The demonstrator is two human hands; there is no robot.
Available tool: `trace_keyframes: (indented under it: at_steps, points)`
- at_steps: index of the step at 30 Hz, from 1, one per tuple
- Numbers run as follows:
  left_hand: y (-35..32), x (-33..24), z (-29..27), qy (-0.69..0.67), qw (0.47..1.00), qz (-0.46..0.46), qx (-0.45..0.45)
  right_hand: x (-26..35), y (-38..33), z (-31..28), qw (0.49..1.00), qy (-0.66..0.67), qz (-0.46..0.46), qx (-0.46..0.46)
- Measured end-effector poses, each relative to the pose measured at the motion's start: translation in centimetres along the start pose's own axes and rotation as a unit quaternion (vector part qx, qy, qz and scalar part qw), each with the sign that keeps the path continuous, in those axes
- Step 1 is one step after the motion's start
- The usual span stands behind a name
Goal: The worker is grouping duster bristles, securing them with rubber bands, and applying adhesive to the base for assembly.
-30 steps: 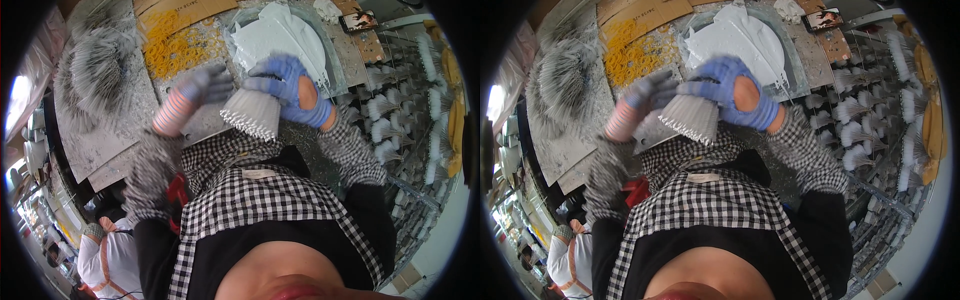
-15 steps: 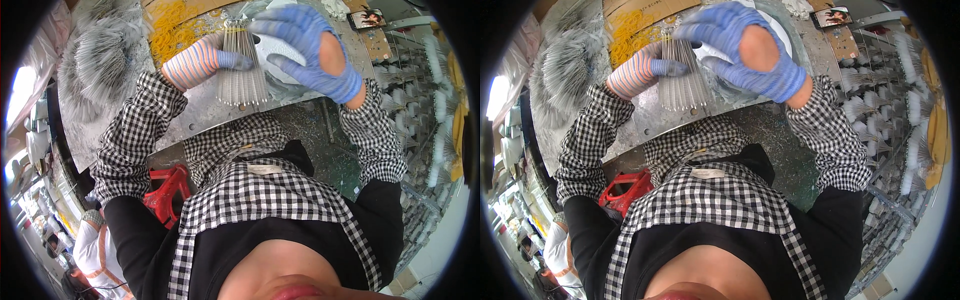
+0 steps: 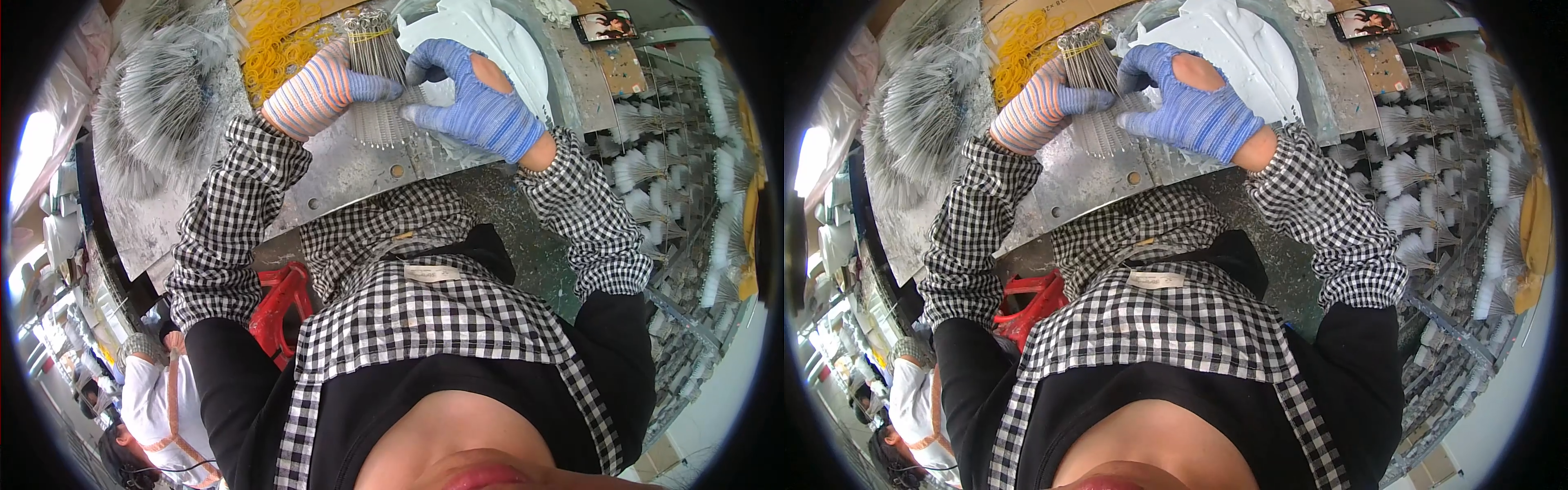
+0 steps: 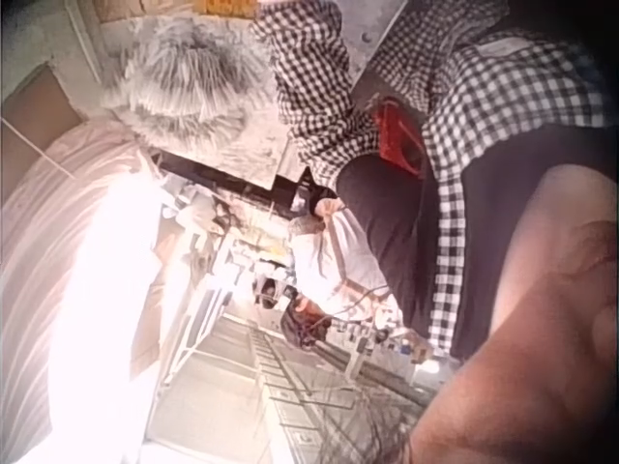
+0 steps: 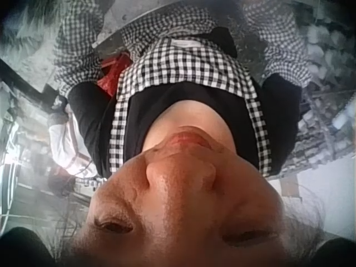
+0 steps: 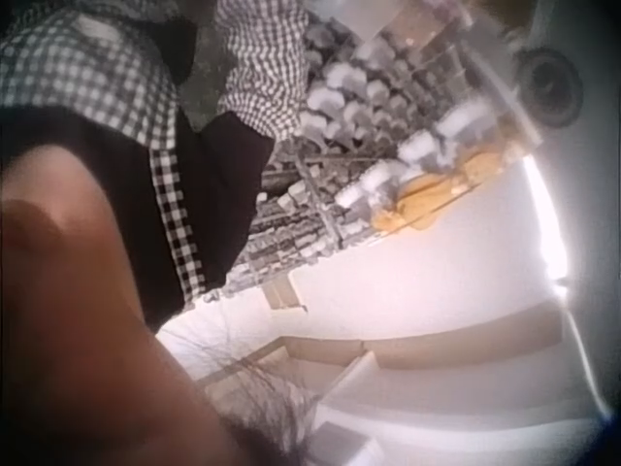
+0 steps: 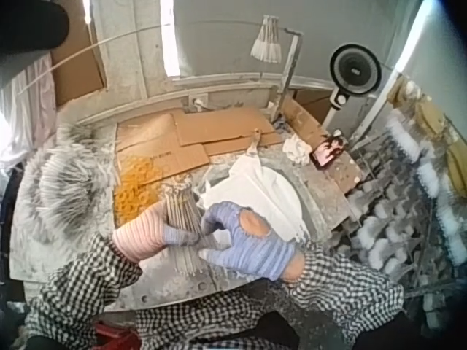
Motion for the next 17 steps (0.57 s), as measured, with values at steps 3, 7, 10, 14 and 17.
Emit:
trace_keyframes:
  at_steps: [3, 7, 10, 14, 17]
  points:
    - [0.5, 0.2, -0.2, 0.057, 0.998, 0.034, -0.006, 0.0, -0.2, 0.3, 1.000, 0.000, -0.007, -0.003]
    - [1.4, 1.5, -0.6, 0.013, 0.996, 0.084, 0.010, 0.4, -0.3, -0.2, 0.999, -0.007, -0.036, -0.038]
    - [1.9, 2.1, -0.6, -0.011, 0.997, 0.081, 0.004, 0.5, -0.4, -0.3, 0.998, -0.010, -0.047, -0.037]
    - [1.6, 1.8, 0.3, -0.038, 0.999, -0.015, 0.004, -0.4, -0.7, -0.7, 0.998, -0.009, -0.050, -0.041]
    - [-0.1, -1.8, 1.0, 0.354, 0.857, 0.375, -0.007, -0.9, -0.8, -1.0, 0.997, -0.002, -0.048, -0.060]
Point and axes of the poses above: each hand's wrist, its own y-axis towards the middle knuckle, its own z-axis out of the palm, x = y × z, the point moved 9 cm from there along y, towards the middle knuckle, and after that the axes turned 15 degrees about -x, right-handed, at the moved point
